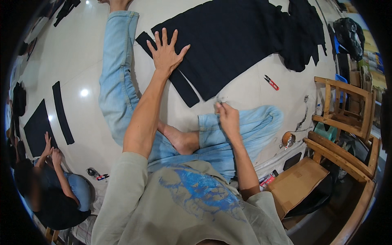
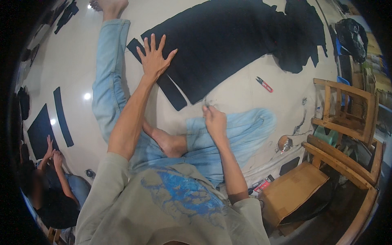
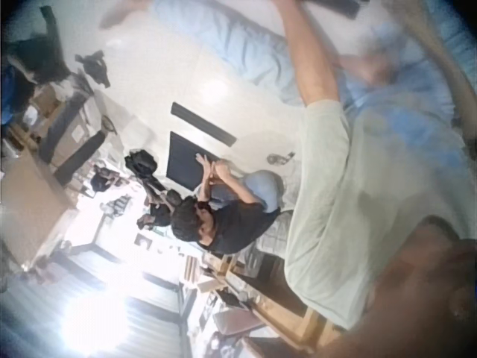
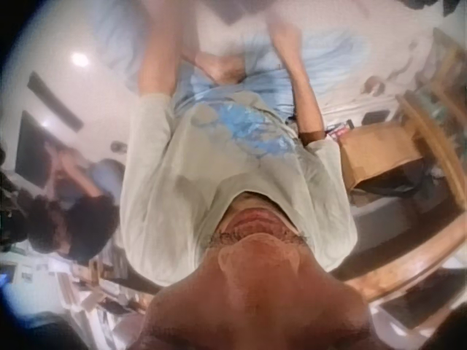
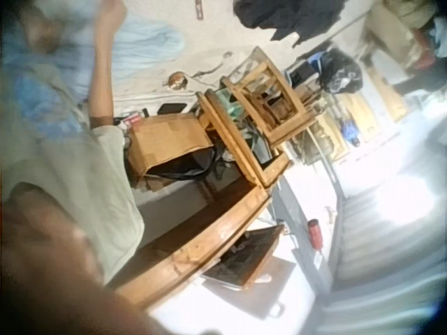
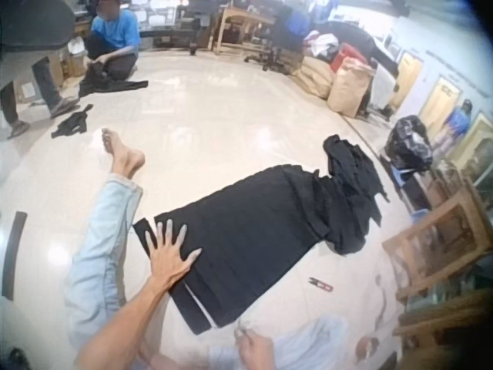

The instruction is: The person sits on the floor and uses a red utility knife to cut a large piece of black fabric into strips. They repeatedly fold the fabric, align the edges, and slice through the layers to produce uniform rectangular pieces.

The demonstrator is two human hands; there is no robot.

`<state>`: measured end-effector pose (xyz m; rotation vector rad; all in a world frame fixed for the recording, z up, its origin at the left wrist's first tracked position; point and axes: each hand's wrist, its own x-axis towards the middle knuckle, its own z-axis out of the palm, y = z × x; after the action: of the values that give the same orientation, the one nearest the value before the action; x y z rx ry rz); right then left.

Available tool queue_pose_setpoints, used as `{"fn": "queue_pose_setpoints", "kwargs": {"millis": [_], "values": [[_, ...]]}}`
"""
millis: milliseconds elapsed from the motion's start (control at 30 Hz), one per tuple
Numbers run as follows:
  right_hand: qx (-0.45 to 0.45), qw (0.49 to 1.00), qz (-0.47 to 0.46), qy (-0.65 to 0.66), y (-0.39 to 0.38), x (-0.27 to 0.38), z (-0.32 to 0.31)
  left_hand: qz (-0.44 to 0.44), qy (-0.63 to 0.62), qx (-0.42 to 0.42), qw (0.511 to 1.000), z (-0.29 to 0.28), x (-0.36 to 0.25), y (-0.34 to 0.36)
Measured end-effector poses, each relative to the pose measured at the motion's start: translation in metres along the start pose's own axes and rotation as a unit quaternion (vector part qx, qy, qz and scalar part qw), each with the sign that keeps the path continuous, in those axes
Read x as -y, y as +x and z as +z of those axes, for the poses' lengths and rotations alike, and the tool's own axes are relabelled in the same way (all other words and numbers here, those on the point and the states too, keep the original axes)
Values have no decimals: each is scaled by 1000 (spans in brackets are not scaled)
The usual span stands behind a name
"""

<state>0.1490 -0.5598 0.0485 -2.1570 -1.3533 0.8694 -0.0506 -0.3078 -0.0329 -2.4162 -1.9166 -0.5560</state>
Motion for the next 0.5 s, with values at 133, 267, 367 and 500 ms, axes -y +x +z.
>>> {"fn": "queue_pose_setpoints", "kwargs": {"millis": [133,267,367,500], "values": [[-42,992,22,116,-24,10,-47,4,14,-4,1000,-1,-1,-2],[-59,979,115,156,-63,-22,-90,-5,-6,-1,1000,-6,0,-2],[-201,833,104,505,-46,11,-77,-5,-9,6,1000,-10,-4,1],[-131,613,83,775,-5,38,-72,-9,-18,10,1000,-10,-4,2]]}}
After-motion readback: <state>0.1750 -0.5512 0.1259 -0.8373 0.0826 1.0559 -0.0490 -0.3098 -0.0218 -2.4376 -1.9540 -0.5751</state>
